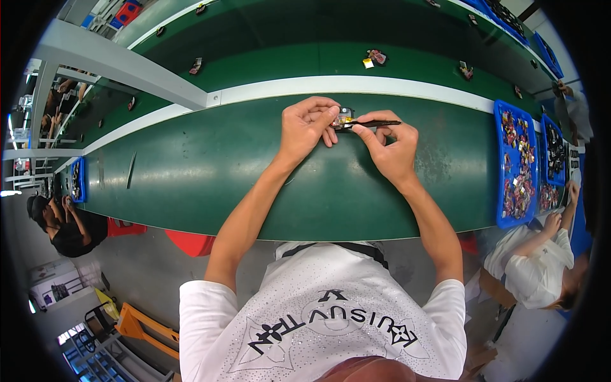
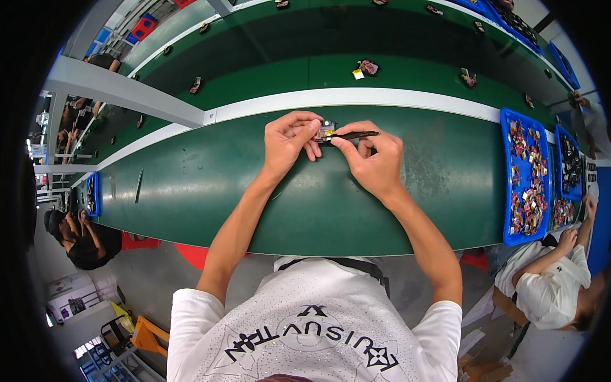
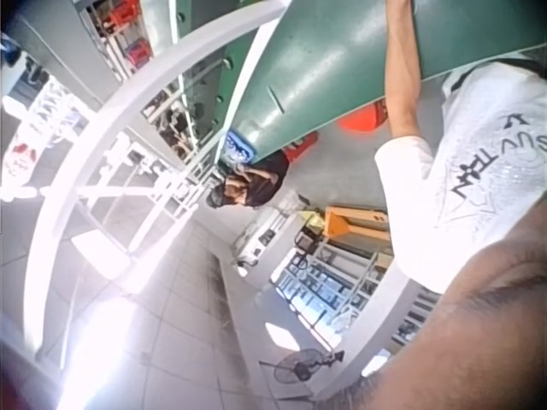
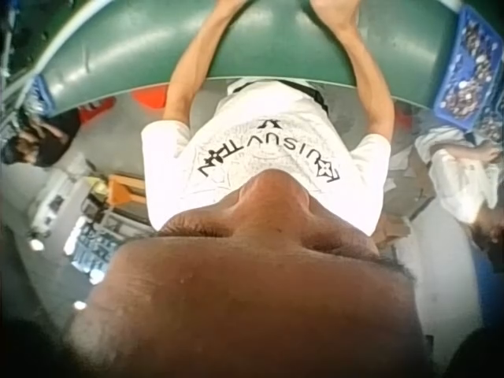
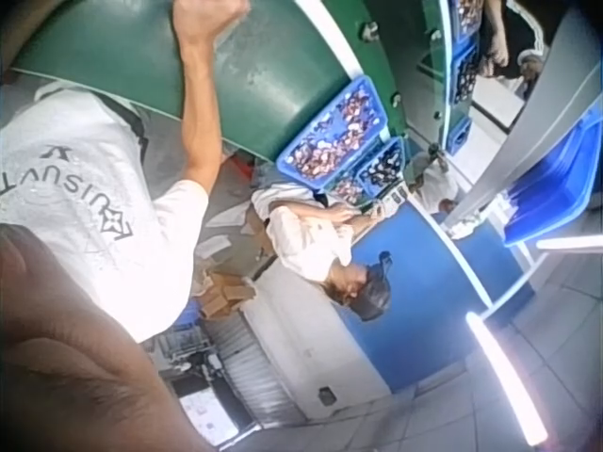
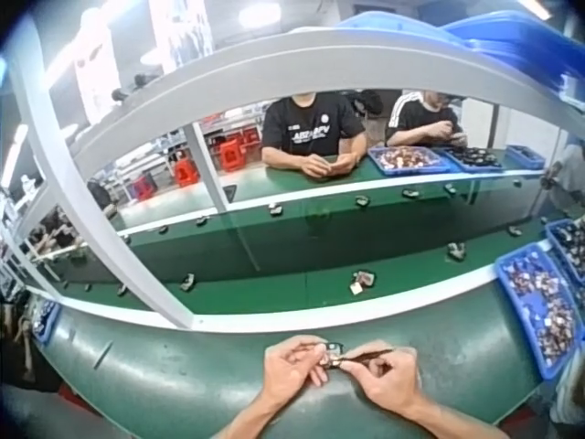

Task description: Assembling small electronic components using tweezers on a factory assembly line.

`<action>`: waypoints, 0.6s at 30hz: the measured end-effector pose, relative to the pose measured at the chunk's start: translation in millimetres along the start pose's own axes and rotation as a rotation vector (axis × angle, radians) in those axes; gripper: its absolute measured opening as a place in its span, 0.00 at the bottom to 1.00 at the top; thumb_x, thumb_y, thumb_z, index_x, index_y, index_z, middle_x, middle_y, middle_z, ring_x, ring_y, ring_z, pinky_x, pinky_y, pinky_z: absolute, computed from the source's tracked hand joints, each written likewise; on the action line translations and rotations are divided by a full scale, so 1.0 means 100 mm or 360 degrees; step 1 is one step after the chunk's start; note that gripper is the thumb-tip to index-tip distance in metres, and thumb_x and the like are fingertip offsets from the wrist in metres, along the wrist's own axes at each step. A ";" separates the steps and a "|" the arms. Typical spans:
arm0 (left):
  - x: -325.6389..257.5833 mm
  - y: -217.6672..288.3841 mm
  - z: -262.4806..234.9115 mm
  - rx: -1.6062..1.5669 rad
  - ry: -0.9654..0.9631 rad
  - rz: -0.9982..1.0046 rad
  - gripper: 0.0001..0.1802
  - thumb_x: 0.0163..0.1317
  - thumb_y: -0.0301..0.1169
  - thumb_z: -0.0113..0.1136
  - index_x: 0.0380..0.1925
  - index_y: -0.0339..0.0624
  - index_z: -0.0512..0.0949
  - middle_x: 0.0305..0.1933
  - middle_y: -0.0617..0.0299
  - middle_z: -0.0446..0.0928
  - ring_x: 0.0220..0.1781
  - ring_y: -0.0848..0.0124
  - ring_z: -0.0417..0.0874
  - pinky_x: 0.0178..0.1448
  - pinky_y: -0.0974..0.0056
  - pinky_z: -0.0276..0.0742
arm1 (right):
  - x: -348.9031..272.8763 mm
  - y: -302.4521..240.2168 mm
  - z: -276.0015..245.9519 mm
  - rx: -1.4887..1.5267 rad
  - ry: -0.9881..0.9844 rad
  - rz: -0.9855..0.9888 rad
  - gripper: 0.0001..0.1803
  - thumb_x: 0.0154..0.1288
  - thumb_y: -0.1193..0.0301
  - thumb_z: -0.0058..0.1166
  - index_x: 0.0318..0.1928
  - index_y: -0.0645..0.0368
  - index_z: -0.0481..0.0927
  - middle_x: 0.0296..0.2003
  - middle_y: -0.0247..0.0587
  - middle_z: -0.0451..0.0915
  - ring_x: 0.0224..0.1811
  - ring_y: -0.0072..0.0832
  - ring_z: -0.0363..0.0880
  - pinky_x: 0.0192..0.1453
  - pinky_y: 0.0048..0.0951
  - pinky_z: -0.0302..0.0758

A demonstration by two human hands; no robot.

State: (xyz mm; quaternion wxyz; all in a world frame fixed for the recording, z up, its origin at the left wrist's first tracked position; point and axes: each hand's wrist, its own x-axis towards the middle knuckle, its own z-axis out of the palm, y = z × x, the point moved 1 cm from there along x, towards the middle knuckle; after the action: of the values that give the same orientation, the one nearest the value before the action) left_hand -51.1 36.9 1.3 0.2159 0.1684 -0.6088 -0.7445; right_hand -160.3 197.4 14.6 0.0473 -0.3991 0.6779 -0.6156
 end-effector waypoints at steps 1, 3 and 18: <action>0.00 0.00 0.01 0.0001 0.0012 0.0012 0.11 0.71 0.24 0.62 0.45 0.24 0.81 0.29 0.52 0.82 0.21 0.69 0.84 0.21 0.70 0.78 | 0.00 0.00 0.00 -0.0030 -0.0005 -0.0046 0.07 0.58 0.77 0.73 0.37 0.62 0.88 0.18 0.28 0.76 0.14 0.11 0.58 0.20 0.21 0.55; 0.01 -0.01 0.03 0.0001 0.0023 0.0024 0.10 0.72 0.25 0.62 0.44 0.25 0.81 0.29 0.52 0.83 0.21 0.70 0.84 0.21 0.69 0.77 | -0.01 0.00 -0.01 -0.0061 -0.0010 -0.0092 0.08 0.57 0.77 0.73 0.37 0.62 0.88 0.20 0.29 0.78 0.13 0.11 0.58 0.19 0.21 0.55; 0.04 -0.02 0.25 0.0115 -0.0078 -0.0071 0.11 0.65 0.21 0.67 0.45 0.25 0.81 0.33 0.55 0.85 0.24 0.76 0.83 0.25 0.71 0.80 | 0.02 0.00 -0.21 -0.0240 -0.0090 -0.0673 0.08 0.53 0.84 0.71 0.33 0.60 0.87 0.33 0.37 0.90 0.15 0.18 0.68 0.22 0.22 0.66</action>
State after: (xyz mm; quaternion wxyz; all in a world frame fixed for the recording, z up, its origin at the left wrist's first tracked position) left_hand -67.6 55.6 4.6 0.1782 0.1715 -0.6365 -0.7305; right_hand -173.2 213.1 20.6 -0.0938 -0.5517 0.6216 -0.5481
